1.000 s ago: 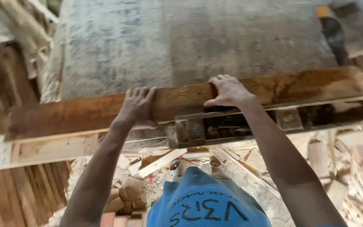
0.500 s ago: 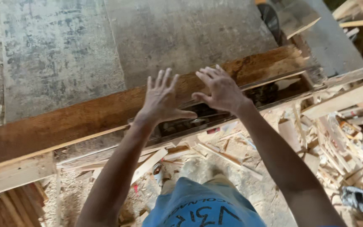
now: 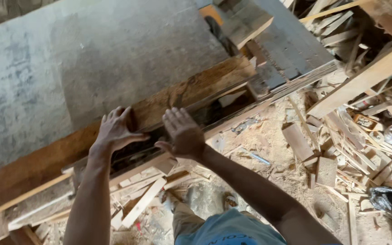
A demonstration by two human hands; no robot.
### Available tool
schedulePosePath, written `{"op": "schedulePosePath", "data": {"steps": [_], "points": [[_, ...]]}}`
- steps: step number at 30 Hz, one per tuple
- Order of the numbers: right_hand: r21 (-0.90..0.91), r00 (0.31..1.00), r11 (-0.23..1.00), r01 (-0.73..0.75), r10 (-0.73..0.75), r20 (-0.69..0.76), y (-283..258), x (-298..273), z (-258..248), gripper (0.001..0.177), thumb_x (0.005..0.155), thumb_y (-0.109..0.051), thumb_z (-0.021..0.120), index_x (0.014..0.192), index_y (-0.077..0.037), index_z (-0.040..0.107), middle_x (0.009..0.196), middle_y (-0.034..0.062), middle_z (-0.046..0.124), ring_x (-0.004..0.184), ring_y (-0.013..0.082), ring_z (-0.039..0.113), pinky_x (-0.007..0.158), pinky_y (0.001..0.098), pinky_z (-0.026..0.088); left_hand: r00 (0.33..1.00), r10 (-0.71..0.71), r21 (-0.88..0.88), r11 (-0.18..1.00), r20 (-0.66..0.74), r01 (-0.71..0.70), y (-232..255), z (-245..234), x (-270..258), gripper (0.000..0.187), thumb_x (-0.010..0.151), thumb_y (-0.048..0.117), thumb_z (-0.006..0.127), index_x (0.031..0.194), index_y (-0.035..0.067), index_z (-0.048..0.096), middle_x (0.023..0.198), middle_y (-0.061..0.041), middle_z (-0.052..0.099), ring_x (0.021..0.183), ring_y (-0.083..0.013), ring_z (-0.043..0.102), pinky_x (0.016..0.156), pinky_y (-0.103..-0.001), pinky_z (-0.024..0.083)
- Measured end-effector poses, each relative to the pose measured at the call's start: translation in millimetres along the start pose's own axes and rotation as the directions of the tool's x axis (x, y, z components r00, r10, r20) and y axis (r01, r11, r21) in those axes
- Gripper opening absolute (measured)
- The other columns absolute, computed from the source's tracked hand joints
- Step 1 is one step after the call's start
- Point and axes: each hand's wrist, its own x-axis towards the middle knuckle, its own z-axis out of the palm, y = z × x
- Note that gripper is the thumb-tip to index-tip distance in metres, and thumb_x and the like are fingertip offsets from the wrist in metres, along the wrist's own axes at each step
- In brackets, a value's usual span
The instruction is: The person picks up wooden planks from a pile on the floor and moves them to a table saw. They push the planks through the saw blade to cut them, then remove the cut pieces and place them on the floor. The person repeats this process with several different planks.
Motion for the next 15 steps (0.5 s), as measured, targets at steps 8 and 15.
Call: {"op": "schedulePosePath", "data": {"steps": [8,15], "points": [[0.022,0.982,0.999,-0.04,0.043,-0.184,-3.9,11.5,0.0,0.078,0.085,-0.067,0.053,0.115,0.002,0.072,0.114,0.0264,0.071,0.115,0.0437,0.067,0.107,0.057,0.046,0.998,-0.045,0.082,0.996,0.047,0.041,-2.6,0.3,11.6,0.132,0.047,0.082,0.082,0.154,0.017,0.041,0.149,-0.012,0.049,0.144,-0.0398,0.039,0.124,-0.062,0.018],[0.06,0.974,0.997,-0.042,0.054,-0.222,-6.1,6.5,2.4,0.074,0.086,-0.063,0.054,0.113,0.003,0.074,0.11,0.0268,0.073,0.111,0.0432,0.069,0.105,0.0565,0.048,0.999,-0.035,0.035,0.999,-0.004,0.035,-19.0,22.8,13.7,0.131,0.047,0.082,0.082,0.155,0.019,0.041,0.149,-0.011,0.047,0.144,-0.0416,0.037,0.124,-0.066,0.016]]}}
